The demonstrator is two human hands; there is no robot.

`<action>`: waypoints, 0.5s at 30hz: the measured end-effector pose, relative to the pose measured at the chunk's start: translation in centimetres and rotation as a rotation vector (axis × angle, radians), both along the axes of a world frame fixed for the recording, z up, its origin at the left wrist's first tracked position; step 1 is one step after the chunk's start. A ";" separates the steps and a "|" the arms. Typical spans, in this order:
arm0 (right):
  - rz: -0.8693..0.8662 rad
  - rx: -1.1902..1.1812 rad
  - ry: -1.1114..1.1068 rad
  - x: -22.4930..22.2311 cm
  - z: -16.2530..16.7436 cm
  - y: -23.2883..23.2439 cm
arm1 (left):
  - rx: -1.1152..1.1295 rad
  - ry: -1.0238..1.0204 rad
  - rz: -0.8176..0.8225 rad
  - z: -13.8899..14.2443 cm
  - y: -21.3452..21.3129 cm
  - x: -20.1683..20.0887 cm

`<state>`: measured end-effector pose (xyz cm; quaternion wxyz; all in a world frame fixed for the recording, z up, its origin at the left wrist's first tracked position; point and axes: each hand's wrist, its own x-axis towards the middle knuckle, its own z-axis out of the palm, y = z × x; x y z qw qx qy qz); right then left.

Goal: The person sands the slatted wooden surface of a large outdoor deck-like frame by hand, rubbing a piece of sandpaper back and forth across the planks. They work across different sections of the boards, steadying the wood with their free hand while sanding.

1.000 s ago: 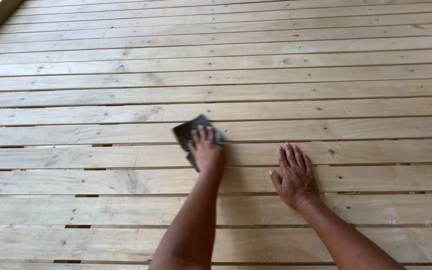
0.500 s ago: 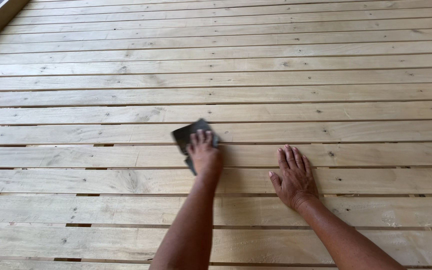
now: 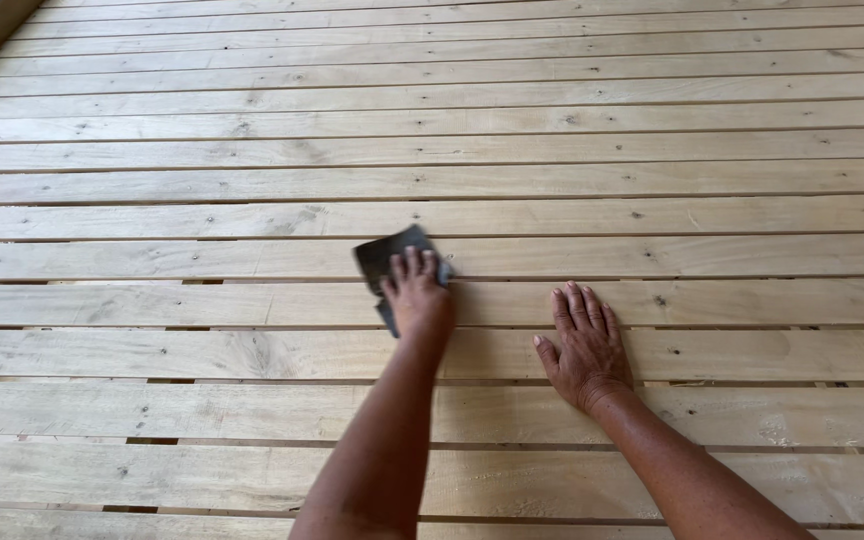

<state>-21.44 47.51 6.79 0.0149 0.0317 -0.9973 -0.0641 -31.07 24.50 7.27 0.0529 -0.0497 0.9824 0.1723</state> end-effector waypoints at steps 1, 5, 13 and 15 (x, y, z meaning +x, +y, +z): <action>0.005 -0.007 0.000 0.0 0.1 0.0 | 0.016 0.004 -0.080 -0.1 2.6 0.8; 0.000 -0.015 0.011 0.1 0.7 -0.1 | 0.066 -0.089 -0.347 -0.2 8.0 4.6; -0.006 -0.032 0.002 0.5 0.4 -0.2 | 0.029 -0.032 0.184 0.1 -10.3 4.2; -0.015 -0.021 -0.009 0.5 0.3 -0.2 | -0.052 -0.016 0.184 0.0 -9.4 4.3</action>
